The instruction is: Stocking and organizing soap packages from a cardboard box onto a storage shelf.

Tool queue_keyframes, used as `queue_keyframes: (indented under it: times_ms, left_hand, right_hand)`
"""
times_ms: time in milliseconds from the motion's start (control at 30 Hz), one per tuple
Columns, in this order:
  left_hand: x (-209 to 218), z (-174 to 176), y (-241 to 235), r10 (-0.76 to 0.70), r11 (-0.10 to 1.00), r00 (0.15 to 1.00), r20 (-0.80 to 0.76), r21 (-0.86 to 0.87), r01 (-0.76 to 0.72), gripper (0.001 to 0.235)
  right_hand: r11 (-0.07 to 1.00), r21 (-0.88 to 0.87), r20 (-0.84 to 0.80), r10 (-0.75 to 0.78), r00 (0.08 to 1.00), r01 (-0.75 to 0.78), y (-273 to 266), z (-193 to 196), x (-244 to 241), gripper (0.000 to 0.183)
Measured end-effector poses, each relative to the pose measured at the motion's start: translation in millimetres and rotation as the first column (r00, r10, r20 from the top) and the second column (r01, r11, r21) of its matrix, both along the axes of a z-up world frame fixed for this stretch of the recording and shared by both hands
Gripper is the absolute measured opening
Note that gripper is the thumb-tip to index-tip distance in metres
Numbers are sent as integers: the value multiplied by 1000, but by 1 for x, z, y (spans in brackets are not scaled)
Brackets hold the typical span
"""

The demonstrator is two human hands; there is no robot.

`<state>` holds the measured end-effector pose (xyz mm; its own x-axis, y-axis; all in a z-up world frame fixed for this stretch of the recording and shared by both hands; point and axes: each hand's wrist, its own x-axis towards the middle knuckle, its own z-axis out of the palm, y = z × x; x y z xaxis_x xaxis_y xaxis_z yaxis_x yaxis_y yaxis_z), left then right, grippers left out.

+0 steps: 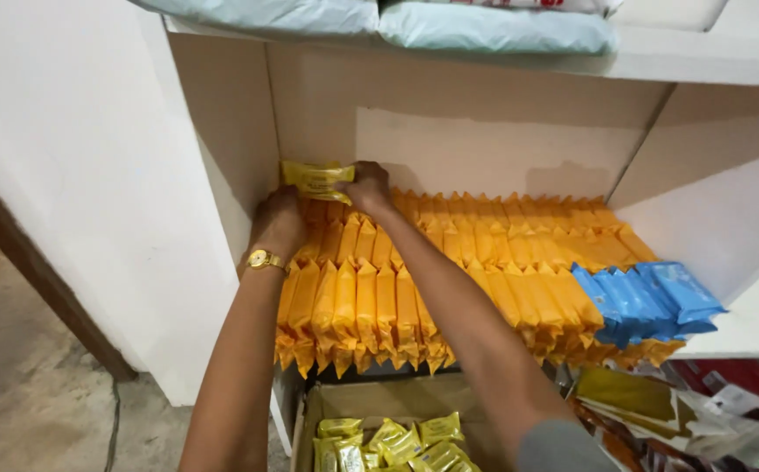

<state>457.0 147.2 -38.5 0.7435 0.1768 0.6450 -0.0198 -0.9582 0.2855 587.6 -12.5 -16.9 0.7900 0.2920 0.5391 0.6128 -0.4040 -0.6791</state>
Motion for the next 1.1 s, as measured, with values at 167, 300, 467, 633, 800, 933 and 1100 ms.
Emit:
queue_keyframes:
  times_ms: [167, 300, 467, 633, 800, 933, 1100]
  left_hand:
    - [-25, 19, -23, -35, 995, 999, -12, -90, 34, 40]
    - [3, -19, -5, -16, 990, 995, -103, -141, 2, 47]
    - [10, -31, -3, -64, 998, 998, 6, -28, 64, 63]
    - [12, -33, -2, -27, 994, 996, -85, 106, 36, 63]
    - [19, -38, 0, -9, 994, 989, -149, 110, 26, 68]
    - [8, -32, -4, -15, 995, 984, -178, 93, 32, 66]
    - [-2, -16, -12, 1, 995, 969, -246, 99, 24, 59]
  right_hand:
    - [990, -133, -37, -40, 999, 35, 18, -5, 19, 30]
    - [987, -156, 75, -13, 997, 25, 29, -27, 44, 28]
    - [999, 7, -142, 40, 989, -39, 25, -33, 30, 32]
    - [995, 67, -144, 85, 986, -76, 22, -33, 17, 37]
    - [1000, 25, 28, 3, 1000, -4, 33, -54, 34, 40]
    - [998, 34, 162, 53, 985, -60, 33, -42, 11, 39]
    - [996, -70, -39, -65, 997, 62, 28, -23, -7, 44]
